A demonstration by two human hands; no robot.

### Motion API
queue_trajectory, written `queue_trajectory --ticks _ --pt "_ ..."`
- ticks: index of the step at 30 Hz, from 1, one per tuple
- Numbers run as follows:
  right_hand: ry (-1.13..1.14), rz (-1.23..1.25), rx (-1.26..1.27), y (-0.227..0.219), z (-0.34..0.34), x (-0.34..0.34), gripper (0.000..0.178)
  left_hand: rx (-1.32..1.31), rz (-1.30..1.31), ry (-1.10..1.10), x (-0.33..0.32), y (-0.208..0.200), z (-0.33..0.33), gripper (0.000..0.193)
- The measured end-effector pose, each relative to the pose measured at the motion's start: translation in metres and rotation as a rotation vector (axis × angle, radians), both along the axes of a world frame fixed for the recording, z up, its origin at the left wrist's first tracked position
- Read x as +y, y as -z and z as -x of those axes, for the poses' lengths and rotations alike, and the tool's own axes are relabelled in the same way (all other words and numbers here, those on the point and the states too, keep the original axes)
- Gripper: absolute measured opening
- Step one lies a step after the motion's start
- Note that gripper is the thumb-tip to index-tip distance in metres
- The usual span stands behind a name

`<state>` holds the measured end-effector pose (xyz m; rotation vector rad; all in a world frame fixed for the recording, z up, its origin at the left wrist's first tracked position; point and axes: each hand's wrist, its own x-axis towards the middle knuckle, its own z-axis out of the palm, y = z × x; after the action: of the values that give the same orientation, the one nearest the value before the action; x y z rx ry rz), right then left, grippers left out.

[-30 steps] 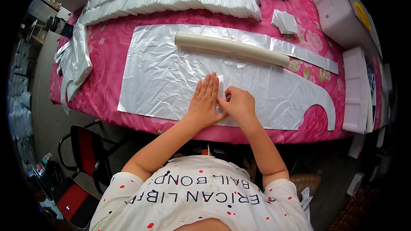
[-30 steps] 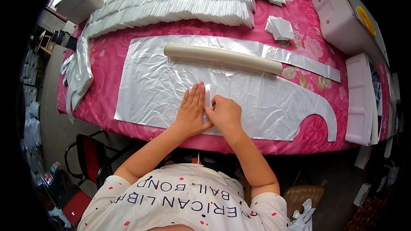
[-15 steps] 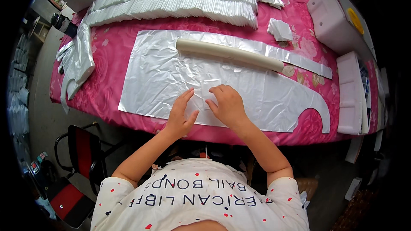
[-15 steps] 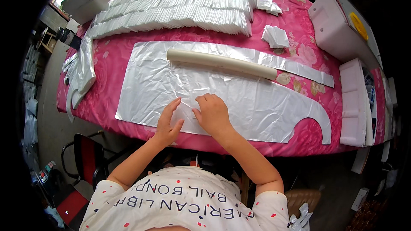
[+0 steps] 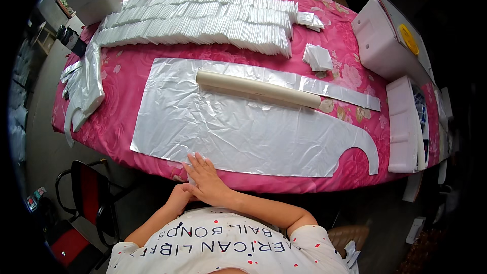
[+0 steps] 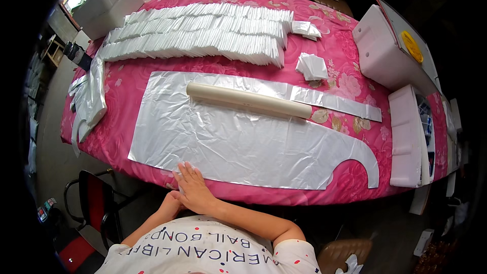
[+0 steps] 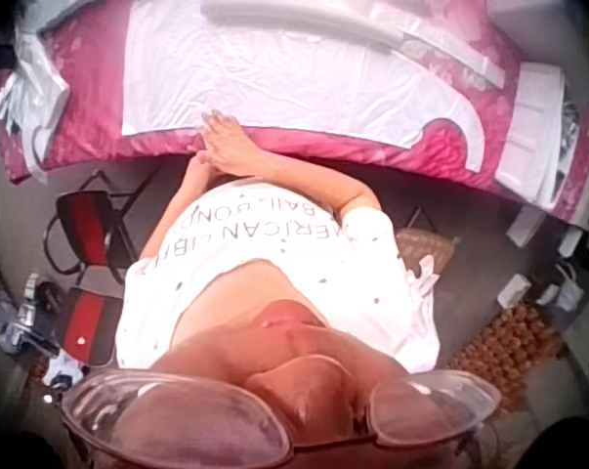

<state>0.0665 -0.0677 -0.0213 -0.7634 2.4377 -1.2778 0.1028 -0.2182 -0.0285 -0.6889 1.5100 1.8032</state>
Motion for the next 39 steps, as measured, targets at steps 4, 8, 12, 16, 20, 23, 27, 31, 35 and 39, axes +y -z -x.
queue_trajectory --ticks 4,8,12,16,20,23,27,31,35,39 --pt "-0.033 0.001 0.121 -0.026 0.007 0.024 0.045 0.349 0.416 0.558 -0.012 -0.008 0.008 0.016" --pt "-0.12 -0.104 0.273 -0.029 0.028 0.074 0.027 0.669 0.621 0.878 0.025 -0.066 0.04 0.013" --pt "-0.047 0.141 0.241 -0.039 0.055 0.127 0.014 0.914 0.532 0.741 0.044 -0.069 0.058 0.014" --pt "0.047 0.072 0.158 -0.062 0.084 0.166 0.013 0.903 0.484 0.67 0.061 -0.082 0.082 0.023" --pt "0.727 0.297 0.28 -0.079 0.153 0.224 0.02 1.043 0.521 0.611 0.061 -0.076 0.096 0.03" --pt "1.07 0.589 0.294 -0.042 0.226 0.31 0.024 1.031 0.495 0.646 0.063 -0.069 0.104 0.03" --pt "1.37 -0.034 0.226 -0.011 0.261 0.365 0.032 0.992 0.437 0.644 0.068 -0.065 0.102 0.029" --pt "1.363 -0.305 0.389 0.018 0.26 0.384 0.035 1.033 0.452 0.69 0.073 -0.06 0.106 0.031" --pt "1.154 -0.259 0.65 -0.019 0.238 0.33 0.031 1.037 0.464 0.703 0.072 -0.061 0.102 0.034" --pt "0.498 -0.213 0.513 -0.044 0.178 0.273 0.035 1.115 0.449 0.706 0.075 -0.066 0.099 0.034"
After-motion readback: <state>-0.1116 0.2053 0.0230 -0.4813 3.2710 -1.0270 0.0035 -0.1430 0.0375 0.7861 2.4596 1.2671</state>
